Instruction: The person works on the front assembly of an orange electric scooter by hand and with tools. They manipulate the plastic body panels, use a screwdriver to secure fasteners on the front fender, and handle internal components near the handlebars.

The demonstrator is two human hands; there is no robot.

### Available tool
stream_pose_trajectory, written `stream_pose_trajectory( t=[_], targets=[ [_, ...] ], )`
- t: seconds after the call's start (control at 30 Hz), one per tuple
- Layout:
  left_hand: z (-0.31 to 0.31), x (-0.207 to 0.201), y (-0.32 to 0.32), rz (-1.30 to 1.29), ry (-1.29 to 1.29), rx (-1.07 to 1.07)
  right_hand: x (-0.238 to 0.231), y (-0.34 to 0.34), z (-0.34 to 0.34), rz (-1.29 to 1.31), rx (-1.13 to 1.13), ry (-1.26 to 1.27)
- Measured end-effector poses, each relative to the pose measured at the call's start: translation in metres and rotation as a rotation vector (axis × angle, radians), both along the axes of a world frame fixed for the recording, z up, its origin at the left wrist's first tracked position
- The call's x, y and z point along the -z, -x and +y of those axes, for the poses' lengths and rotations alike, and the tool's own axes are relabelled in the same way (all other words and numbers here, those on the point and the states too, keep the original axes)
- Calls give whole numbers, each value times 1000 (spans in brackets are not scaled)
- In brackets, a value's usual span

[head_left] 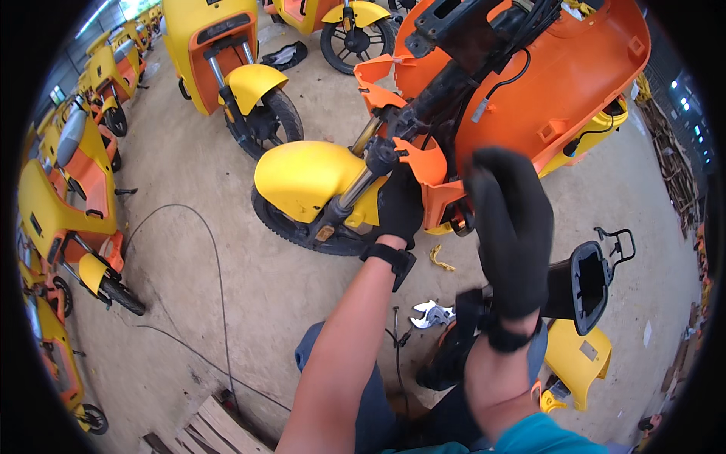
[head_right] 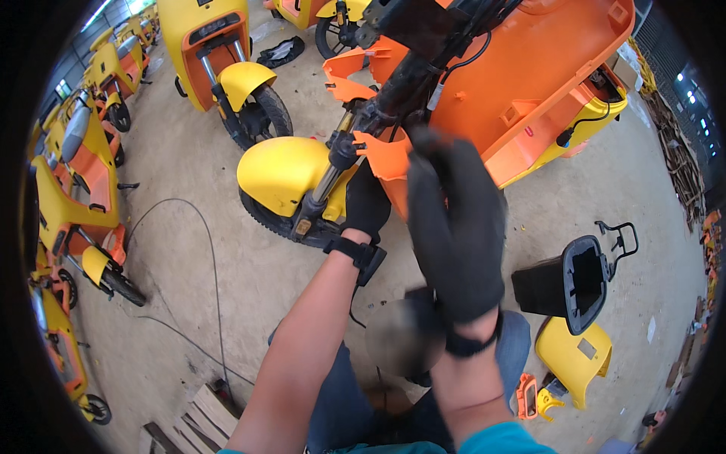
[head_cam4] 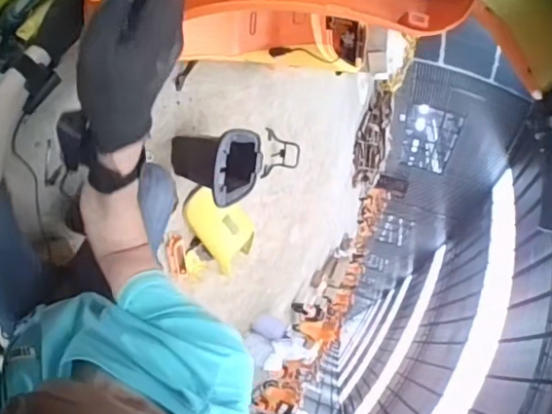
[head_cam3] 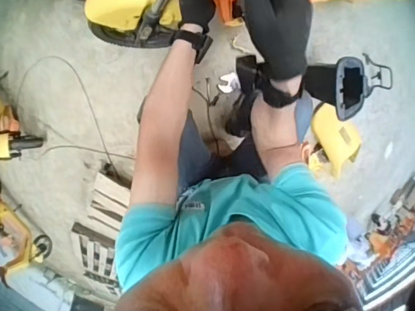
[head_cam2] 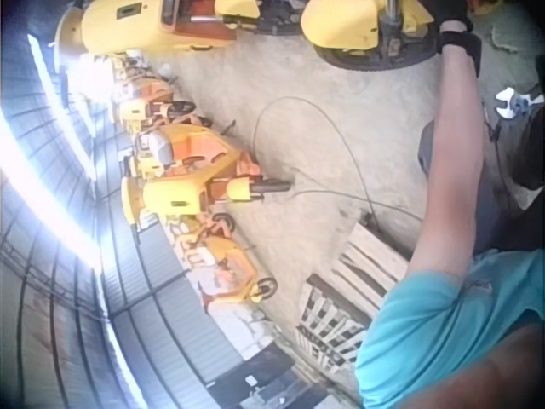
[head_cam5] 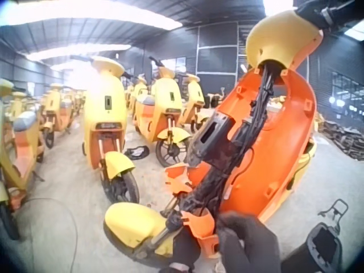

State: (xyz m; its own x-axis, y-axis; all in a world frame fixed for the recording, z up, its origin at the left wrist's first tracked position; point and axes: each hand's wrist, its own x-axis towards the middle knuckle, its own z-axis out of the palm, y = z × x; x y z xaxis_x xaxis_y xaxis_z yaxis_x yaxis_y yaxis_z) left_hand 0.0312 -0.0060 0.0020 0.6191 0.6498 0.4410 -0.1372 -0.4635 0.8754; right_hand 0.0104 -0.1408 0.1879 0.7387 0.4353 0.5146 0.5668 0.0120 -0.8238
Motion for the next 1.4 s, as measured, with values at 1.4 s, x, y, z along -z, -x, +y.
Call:
stream_pose_trajectory(
  t=[1.4],
  targets=[
    [9,-15,12,-131,434,233,26,-76,42,-370,-359,757]
  ],
)
